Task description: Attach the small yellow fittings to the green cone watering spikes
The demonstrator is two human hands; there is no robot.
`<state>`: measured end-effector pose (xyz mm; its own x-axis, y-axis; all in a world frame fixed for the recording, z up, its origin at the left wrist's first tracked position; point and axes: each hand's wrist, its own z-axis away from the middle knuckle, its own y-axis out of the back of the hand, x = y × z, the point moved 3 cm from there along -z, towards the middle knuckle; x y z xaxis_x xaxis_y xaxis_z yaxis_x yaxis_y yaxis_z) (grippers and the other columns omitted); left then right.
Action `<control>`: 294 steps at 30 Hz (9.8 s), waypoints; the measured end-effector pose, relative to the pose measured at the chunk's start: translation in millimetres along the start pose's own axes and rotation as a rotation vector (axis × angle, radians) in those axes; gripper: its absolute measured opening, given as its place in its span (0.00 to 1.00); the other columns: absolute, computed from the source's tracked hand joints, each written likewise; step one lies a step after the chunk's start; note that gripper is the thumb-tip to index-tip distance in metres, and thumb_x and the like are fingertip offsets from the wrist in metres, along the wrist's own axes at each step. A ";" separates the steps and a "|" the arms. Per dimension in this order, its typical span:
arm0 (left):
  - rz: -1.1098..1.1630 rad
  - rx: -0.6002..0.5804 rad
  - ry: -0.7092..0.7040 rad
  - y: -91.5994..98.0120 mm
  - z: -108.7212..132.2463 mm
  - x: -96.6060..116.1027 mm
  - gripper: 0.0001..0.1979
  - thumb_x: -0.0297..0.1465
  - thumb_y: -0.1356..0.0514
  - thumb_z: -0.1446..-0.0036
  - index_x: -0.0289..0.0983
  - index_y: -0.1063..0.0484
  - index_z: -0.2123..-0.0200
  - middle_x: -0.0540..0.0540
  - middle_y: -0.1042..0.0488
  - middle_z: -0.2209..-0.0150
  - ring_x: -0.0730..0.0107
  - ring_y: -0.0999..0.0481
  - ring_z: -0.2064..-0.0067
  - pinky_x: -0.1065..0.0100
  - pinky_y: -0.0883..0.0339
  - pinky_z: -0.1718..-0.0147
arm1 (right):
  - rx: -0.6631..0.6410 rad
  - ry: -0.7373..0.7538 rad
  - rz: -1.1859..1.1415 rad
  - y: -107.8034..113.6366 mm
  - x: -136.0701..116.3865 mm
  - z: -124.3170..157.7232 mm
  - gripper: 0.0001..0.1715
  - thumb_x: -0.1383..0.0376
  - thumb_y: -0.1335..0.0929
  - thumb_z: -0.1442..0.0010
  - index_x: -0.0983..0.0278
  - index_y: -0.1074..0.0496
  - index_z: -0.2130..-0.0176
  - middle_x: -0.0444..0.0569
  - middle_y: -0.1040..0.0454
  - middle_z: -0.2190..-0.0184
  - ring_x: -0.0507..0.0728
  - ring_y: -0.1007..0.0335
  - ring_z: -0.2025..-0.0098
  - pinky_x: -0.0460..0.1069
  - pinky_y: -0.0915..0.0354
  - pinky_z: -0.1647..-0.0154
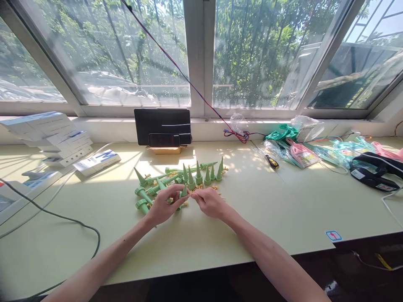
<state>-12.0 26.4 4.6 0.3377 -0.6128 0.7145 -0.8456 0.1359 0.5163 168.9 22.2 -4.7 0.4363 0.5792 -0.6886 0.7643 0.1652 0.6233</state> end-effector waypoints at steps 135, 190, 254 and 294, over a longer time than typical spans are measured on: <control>0.182 -0.093 0.171 7.6 -8.0 7.7 0.12 0.38 0.37 0.41 0.34 0.25 0.69 0.54 0.46 0.79 0.77 0.48 0.76 0.71 0.51 0.77 | 0.019 0.099 0.235 -6.9 -7.3 2.7 0.23 0.56 0.45 0.29 0.61 0.48 0.74 0.40 0.47 0.81 0.51 0.57 0.78 0.47 0.56 0.76; 0.247 -0.044 0.206 1.1 -8.0 7.9 0.15 0.40 0.40 0.38 0.34 0.24 0.57 0.43 0.25 0.64 0.74 0.29 0.73 0.72 0.33 0.77 | 0.132 -0.010 0.021 -4.2 5.6 -0.5 0.28 0.53 0.45 0.28 0.63 0.36 0.74 0.43 0.36 0.79 0.50 0.43 0.77 0.45 0.48 0.72; -0.721 0.371 0.362 79.6 -17.8 -36.6 0.11 0.32 0.47 0.41 0.34 0.27 0.60 0.39 0.26 0.67 0.57 0.26 0.65 0.61 0.32 0.64 | 0.053 -0.035 0.098 -11.1 -2.5 4.0 0.27 0.56 0.41 0.31 0.62 0.49 0.79 0.40 0.50 0.82 0.50 0.56 0.78 0.47 0.54 0.76; -0.035 0.732 0.033 16.7 -74.7 26.0 0.08 0.32 0.45 0.36 0.37 0.30 0.58 0.43 0.24 0.63 0.68 0.25 0.65 0.68 0.29 0.68 | 0.032 0.088 0.141 -25.8 -2.7 5.2 0.35 0.49 0.47 0.29 0.62 0.52 0.83 0.40 0.55 0.83 0.49 0.61 0.79 0.48 0.57 0.77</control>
<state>13.5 70.8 67.0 0.3720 -0.5821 0.7231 -0.8900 -0.4450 0.0996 150.5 12.2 -20.8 0.4983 0.6631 -0.5586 0.7138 0.0519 0.6984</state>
